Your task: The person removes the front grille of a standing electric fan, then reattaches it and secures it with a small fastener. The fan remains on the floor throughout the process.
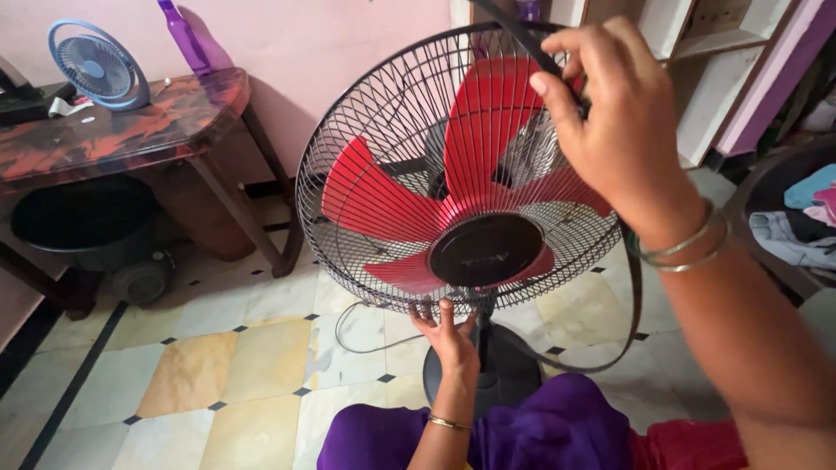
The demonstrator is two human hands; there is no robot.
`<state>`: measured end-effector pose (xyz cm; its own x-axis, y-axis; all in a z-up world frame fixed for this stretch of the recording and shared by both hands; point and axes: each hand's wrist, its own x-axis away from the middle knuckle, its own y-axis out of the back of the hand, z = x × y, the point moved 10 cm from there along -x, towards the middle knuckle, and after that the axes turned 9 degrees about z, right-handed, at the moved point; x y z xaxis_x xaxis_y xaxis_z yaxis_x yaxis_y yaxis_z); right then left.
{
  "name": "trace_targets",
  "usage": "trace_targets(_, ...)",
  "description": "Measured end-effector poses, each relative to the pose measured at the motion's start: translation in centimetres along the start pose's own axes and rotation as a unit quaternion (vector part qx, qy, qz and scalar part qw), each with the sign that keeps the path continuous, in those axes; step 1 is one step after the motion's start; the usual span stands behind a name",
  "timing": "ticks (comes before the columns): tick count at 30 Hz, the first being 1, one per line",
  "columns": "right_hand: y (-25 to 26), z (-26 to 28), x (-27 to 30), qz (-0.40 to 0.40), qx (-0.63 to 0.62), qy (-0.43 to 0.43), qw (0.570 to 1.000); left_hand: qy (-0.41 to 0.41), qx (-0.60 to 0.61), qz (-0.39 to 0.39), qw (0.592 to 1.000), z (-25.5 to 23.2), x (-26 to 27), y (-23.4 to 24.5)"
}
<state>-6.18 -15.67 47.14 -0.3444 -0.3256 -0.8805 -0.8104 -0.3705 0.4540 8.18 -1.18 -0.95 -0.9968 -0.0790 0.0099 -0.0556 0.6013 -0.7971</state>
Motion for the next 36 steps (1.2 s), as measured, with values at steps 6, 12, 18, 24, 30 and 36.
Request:
trace_targets(6, 0.7, 1.2, 6.2, -0.009, -0.019, -0.126, 0.992, -0.004, -0.013, 0.016, 1.000, -0.3, 0.1, -0.3)
trace_targets(12, -3.9, 7.9, 14.2, 0.044, -0.216, -0.135, 0.966, -0.013, -0.004, 0.014, 1.000, 1.2, -0.7, 1.5)
trace_targets(18, -10.8, 17.6, 17.2, 0.240, -0.424, -0.023, 0.873, -0.031, -0.013, 0.032, 0.999, 0.3, 0.2, 0.9)
trace_targets(24, -15.1, 17.4, 21.8, 0.350, -0.494, -0.157, 0.780, -0.017, -0.001, 0.037, 0.999, -1.4, 1.0, -1.3)
trace_targets(30, -9.0, 0.8, 38.9, 0.104, -0.315, -0.380, 0.864, -0.019, 0.004, 0.053, 0.998, -0.5, -0.3, 0.0)
trace_targets(36, 0.9, -4.9, 65.5, 0.321, 0.109, -0.626, 0.702, -0.015, 0.005, 0.052, 0.999, 0.2, -0.9, 0.8)
